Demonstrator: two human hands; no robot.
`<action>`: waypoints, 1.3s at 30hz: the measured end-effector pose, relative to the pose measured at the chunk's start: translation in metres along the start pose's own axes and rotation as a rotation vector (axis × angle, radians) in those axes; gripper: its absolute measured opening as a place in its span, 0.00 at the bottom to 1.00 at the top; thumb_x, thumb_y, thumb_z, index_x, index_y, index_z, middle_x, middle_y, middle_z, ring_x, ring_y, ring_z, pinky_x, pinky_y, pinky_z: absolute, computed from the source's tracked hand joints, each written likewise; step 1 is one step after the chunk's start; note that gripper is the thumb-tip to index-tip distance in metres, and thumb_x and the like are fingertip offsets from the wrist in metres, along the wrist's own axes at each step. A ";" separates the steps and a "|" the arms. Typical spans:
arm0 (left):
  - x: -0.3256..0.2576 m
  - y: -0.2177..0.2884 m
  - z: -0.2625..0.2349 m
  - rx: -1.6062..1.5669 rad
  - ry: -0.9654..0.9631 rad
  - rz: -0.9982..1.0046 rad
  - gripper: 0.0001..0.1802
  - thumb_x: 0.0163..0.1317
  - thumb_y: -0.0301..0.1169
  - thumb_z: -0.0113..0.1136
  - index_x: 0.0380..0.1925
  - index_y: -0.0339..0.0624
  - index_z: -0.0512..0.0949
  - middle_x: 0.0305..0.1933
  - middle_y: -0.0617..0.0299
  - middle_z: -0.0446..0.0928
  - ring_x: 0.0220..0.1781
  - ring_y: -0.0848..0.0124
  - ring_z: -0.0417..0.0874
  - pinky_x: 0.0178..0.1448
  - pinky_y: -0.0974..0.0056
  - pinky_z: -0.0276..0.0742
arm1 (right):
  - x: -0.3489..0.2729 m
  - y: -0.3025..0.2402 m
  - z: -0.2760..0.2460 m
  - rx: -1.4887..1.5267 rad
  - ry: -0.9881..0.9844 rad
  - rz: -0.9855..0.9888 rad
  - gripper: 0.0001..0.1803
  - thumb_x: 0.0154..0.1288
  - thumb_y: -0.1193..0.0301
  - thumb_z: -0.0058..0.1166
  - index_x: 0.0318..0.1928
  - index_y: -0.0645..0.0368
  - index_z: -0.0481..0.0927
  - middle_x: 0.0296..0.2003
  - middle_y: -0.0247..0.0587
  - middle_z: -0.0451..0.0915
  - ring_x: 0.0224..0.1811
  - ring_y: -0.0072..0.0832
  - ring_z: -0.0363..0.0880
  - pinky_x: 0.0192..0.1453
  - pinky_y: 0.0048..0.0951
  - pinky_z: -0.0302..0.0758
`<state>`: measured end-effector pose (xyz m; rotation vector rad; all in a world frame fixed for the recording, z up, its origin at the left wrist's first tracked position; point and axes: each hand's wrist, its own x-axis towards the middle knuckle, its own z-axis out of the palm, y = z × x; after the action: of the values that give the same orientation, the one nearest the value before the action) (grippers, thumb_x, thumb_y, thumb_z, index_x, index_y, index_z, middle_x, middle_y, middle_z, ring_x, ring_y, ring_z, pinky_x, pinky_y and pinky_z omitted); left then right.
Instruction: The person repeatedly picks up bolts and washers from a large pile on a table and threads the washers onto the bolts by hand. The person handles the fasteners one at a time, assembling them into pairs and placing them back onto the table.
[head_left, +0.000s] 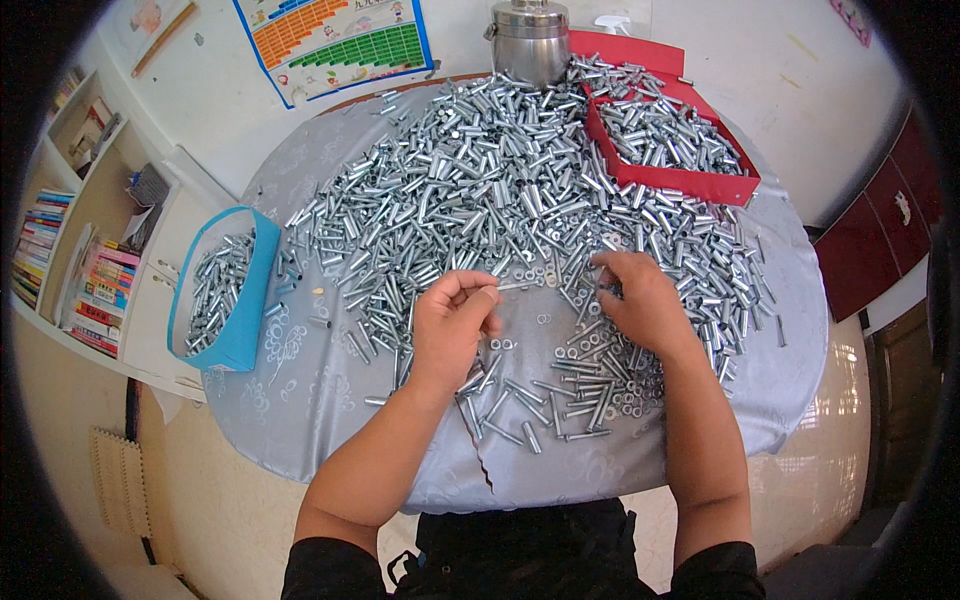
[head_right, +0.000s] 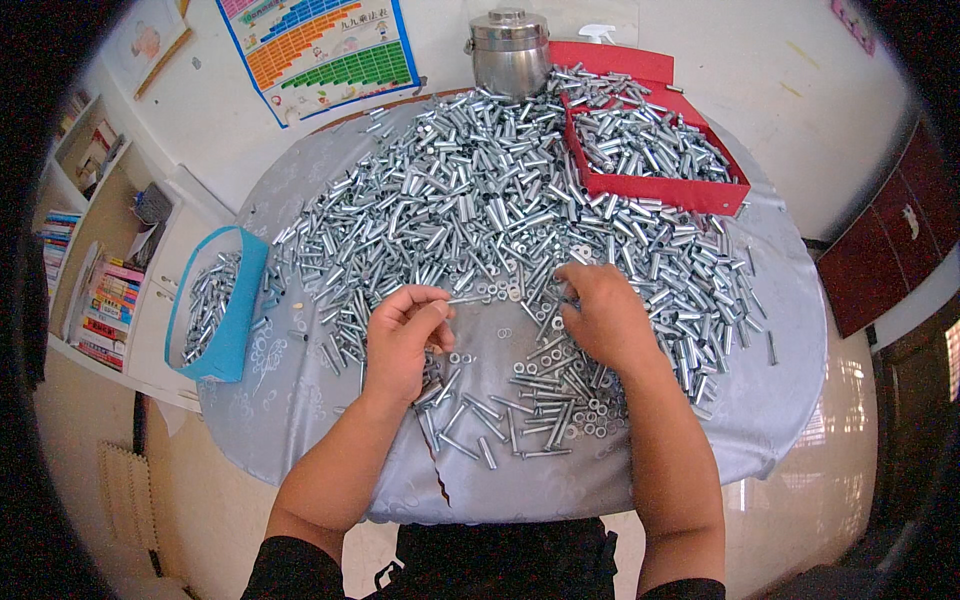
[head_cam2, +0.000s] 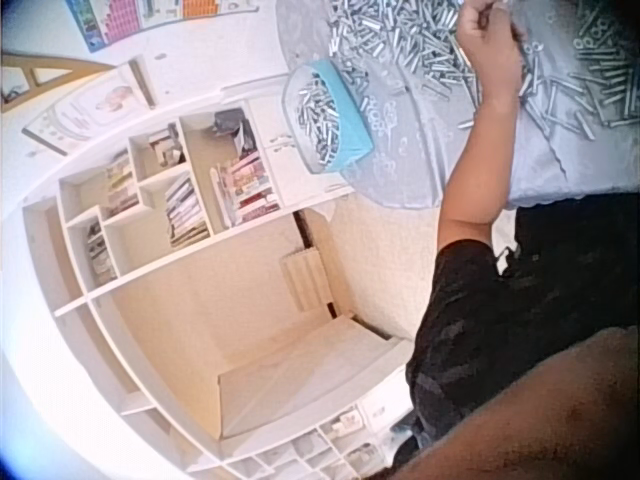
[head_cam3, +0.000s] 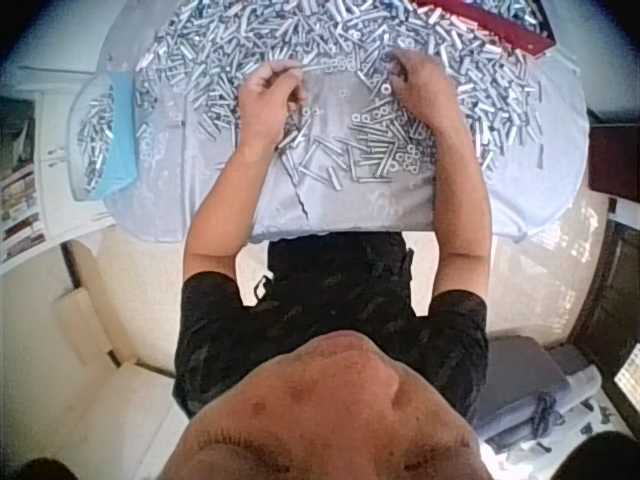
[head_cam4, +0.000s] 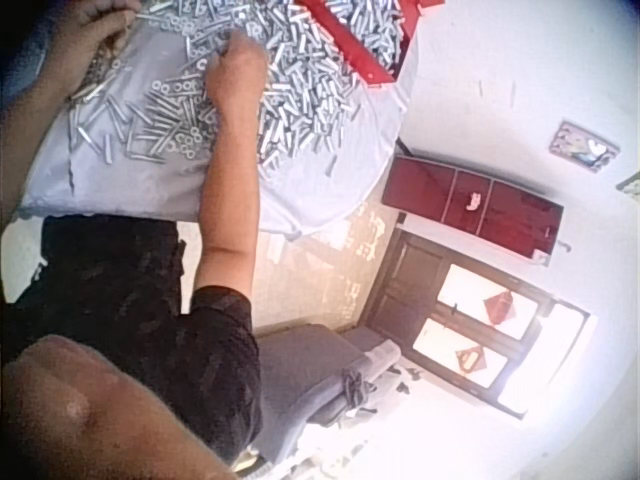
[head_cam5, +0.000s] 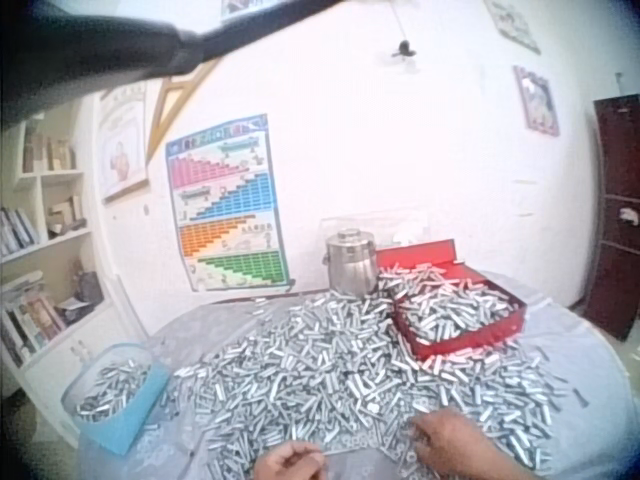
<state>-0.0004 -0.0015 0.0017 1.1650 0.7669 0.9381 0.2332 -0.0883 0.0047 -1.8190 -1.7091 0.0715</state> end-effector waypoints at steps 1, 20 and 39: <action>0.000 0.000 0.000 0.000 -0.001 0.001 0.06 0.62 0.27 0.57 0.38 0.37 0.78 0.31 0.61 0.80 0.22 0.76 0.78 0.26 0.73 0.70 | 0.000 0.001 0.000 -0.019 -0.005 -0.035 0.09 0.50 0.76 0.59 0.35 0.59 0.81 0.34 0.46 0.80 0.40 0.46 0.77 0.49 0.42 0.72; 0.000 0.000 0.001 0.016 -0.011 -0.013 0.07 0.61 0.26 0.58 0.39 0.38 0.78 0.31 0.62 0.80 0.23 0.77 0.78 0.26 0.73 0.69 | 0.000 -0.023 0.000 0.376 -0.178 0.016 0.13 0.51 0.76 0.61 0.39 0.60 0.78 0.36 0.47 0.78 0.38 0.41 0.79 0.44 0.36 0.76; 0.000 -0.001 0.003 0.038 -0.048 -0.025 0.06 0.61 0.25 0.58 0.37 0.37 0.79 0.30 0.62 0.81 0.23 0.78 0.78 0.26 0.74 0.70 | 0.002 -0.028 0.004 0.470 -0.065 -0.036 0.13 0.51 0.81 0.59 0.40 0.61 0.80 0.33 0.43 0.76 0.33 0.33 0.79 0.39 0.31 0.76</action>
<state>0.0020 -0.0030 0.0012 1.2047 0.7619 0.8753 0.2070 -0.0858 0.0160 -1.4480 -1.6014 0.4799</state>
